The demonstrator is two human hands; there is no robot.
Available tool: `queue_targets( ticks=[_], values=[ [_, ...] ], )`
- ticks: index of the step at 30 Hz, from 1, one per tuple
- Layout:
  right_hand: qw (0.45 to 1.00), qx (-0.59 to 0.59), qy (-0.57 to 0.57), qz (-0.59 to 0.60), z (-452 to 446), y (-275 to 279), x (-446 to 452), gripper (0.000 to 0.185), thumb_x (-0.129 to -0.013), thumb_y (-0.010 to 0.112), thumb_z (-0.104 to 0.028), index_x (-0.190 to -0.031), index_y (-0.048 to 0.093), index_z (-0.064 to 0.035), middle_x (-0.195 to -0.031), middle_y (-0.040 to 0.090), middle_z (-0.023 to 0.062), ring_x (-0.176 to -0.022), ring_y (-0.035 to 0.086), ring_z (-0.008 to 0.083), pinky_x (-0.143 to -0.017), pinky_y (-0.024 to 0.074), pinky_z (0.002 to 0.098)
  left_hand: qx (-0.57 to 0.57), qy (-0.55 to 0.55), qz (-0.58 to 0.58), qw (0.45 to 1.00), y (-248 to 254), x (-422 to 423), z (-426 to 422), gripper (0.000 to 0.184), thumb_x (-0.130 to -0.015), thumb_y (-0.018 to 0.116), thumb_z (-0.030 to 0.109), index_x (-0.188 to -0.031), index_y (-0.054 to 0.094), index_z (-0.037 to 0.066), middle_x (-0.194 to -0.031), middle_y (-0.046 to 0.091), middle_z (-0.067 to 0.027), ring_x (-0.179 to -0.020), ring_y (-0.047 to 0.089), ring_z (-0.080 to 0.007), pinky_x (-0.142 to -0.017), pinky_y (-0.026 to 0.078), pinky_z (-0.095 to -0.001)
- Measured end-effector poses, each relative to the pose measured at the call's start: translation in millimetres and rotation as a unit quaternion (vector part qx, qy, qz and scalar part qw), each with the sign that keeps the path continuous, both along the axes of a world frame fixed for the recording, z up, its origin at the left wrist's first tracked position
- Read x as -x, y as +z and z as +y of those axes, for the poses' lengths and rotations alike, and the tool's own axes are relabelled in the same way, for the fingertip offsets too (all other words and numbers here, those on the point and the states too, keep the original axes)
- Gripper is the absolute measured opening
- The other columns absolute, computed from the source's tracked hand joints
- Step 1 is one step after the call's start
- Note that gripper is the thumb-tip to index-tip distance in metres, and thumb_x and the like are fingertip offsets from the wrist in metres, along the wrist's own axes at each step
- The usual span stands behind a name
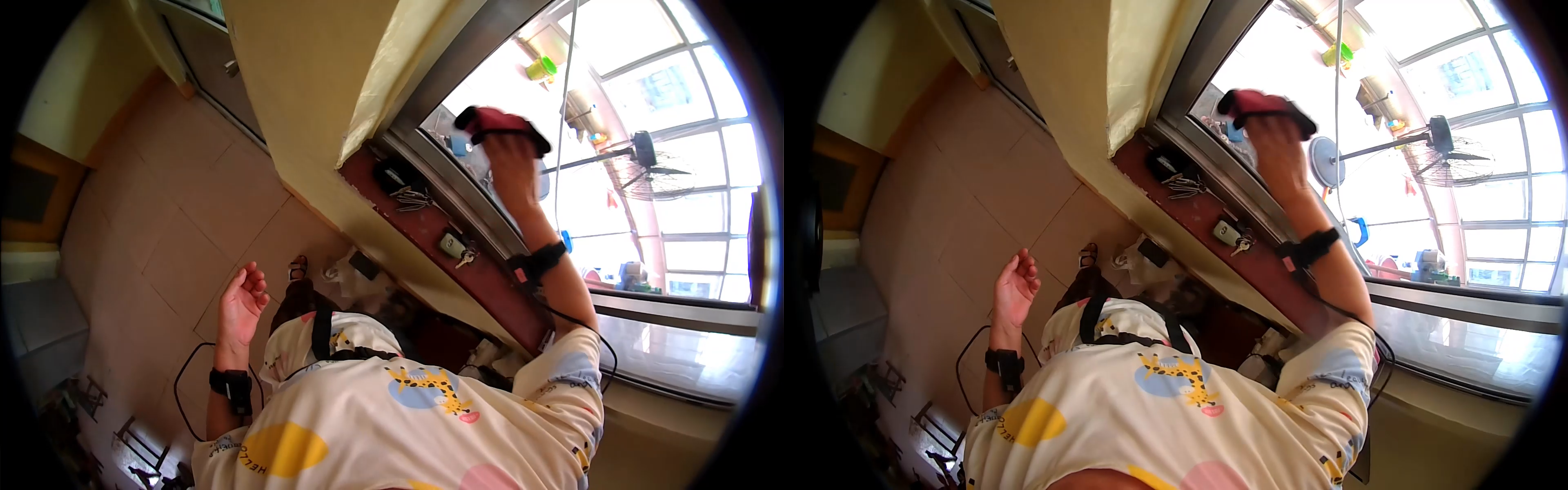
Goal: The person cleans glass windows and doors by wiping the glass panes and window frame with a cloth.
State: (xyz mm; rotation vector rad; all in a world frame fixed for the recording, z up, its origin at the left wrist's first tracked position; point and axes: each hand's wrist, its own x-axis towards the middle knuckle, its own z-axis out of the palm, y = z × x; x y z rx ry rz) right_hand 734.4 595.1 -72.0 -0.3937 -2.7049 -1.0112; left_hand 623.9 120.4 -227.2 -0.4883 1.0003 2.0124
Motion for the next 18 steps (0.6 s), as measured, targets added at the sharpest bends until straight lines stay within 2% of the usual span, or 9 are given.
queue_targets(
  ticks=[4,6,8,11,12,14,15,16,18],
  values=[
    [0.909,-0.197,0.079,0.358,17.6,110.9,-4.5,0.031,-0.083,0.057,-0.022,-0.114,0.061,-0.0218,-0.121,0.053,0.0039,-0.115,0.043,0.0328,-0.091,0.0326,0.0498,-0.001,0.006,0.007,1.0,-5.4,11.9,3.7,0.021,-0.093,0.052,0.022,-0.108,0.059,0.01,-0.091,0.063,0.0003,-0.079,0.06,-0.0082,-0.064,0.05,-0.0246],
    [0.912,-0.232,-0.005,0.338,16.5,98.2,-0.4,0.035,-0.084,0.056,-0.022,-0.119,0.058,-0.022,-0.13,0.048,0.0027,-0.118,0.041,0.0323,-0.091,0.0318,0.0515,-0.012,0.006,0.025,1.0,9.1,16.2,9.5,0.021,-0.093,0.052,0.022,-0.109,0.059,0.01,-0.092,0.063,0.0003,-0.08,0.06,-0.0081,-0.064,0.05,-0.0247],
    [0.967,-0.091,-0.027,0.236,1.6,42.2,10.8,0.045,-0.082,0.054,-0.013,-0.127,0.053,-0.0201,-0.131,0.047,0.0034,-0.12,0.04,0.0301,-0.091,0.0322,0.0518,-0.013,0.003,0.031,0.999,16.8,18.1,11.3,0.021,-0.093,0.053,0.021,-0.11,0.059,0.01,-0.092,0.063,0.0001,-0.08,0.06,-0.0083,-0.064,0.05,-0.0245],
    [0.99,0.098,0.103,-0.018,-7.3,-55.2,-10.0,0.046,-0.078,0.052,-0.01,-0.124,0.055,-0.0077,-0.133,0.048,0.0001,-0.124,0.041,0.0187,-0.1,0.0326,0.0403,-0.014,0.008,0.034,0.999,5.9,20.5,2.7,0.021,-0.093,0.053,0.021,-0.11,0.059,0.009,-0.091,0.064,-0.0001,-0.079,0.06,-0.0086,-0.064,0.051,-0.0243],
    [0.987,0.077,0.125,-0.072,-0.6,-76.6,-26.9,0.046,-0.077,0.052,-0.01,-0.123,0.057,-0.0072,-0.135,0.047,0.0001,-0.126,0.04,0.018,-0.105,0.0301,0.0373,-0.013,0.012,0.032,0.999,-0.9,21.7,-2.9,0.022,-0.093,0.053,0.021,-0.11,0.059,0.009,-0.091,0.064,-0.0001,-0.079,0.061,-0.0086,-0.064,0.051,-0.0241],
    [0.98,0.117,0.115,-0.111,2.5,-63.3,-40.8,0.044,-0.076,0.052,-0.009,-0.12,0.059,-0.0081,-0.135,0.048,0.0009,-0.126,0.04,0.018,-0.108,0.0272,0.0381,-0.005,0.013,0.022,1.0,-7.6,24.0,-12.5,0.021,-0.093,0.054,0.02,-0.11,0.06,0.009,-0.09,0.064,0.0001,-0.078,0.061,-0.009,-0.063,0.051,-0.0238],
    [0.984,0.081,0.093,-0.127,14.0,-51.1,-45.5,0.042,-0.076,0.051,-0.007,-0.117,0.059,-0.0094,-0.122,0.055,0.0049,-0.119,0.045,0.0226,-0.104,0.0314,0.0398,0.004,0.024,0.029,0.999,-8.3,25.2,-16.9,0.021,-0.093,0.054,0.02,-0.11,0.06,0.009,-0.091,0.064,-0.0002,-0.078,0.061,-0.0089,-0.063,0.051,-0.0237],
    [0.994,0.108,0.034,-0.005,11.9,-5.3,-37.5,0.038,-0.075,0.05,-0.006,-0.112,0.059,-0.0108,-0.105,0.057,0.0094,-0.107,0.05,0.0281,-0.095,0.0353,0.0452,0.014,0.033,0.035,0.999,-8.8,27.0,-23.3,0.021,-0.093,0.053,0.02,-0.11,0.059,0.009,-0.092,0.064,-0.0005,-0.079,0.061,-0.0089,-0.063,0.05,-0.0237],
    [0.978,-0.025,0.018,0.205,26.8,82.7,-46.9,0.034,-0.081,0.046,-0.014,-0.113,0.058,-0.0091,-0.109,0.055,0.012,-0.109,0.048,0.0321,-0.096,0.0336,0.0483,-0.015,0.046,0.046,0.998,-20.8,38.1,-41.5,0.022,-0.095,0.051,0.018,-0.112,0.058,0.008,-0.095,0.063,-0.0018,-0.081,0.061,-0.0095,-0.064,0.05,-0.0241]
  ],
)
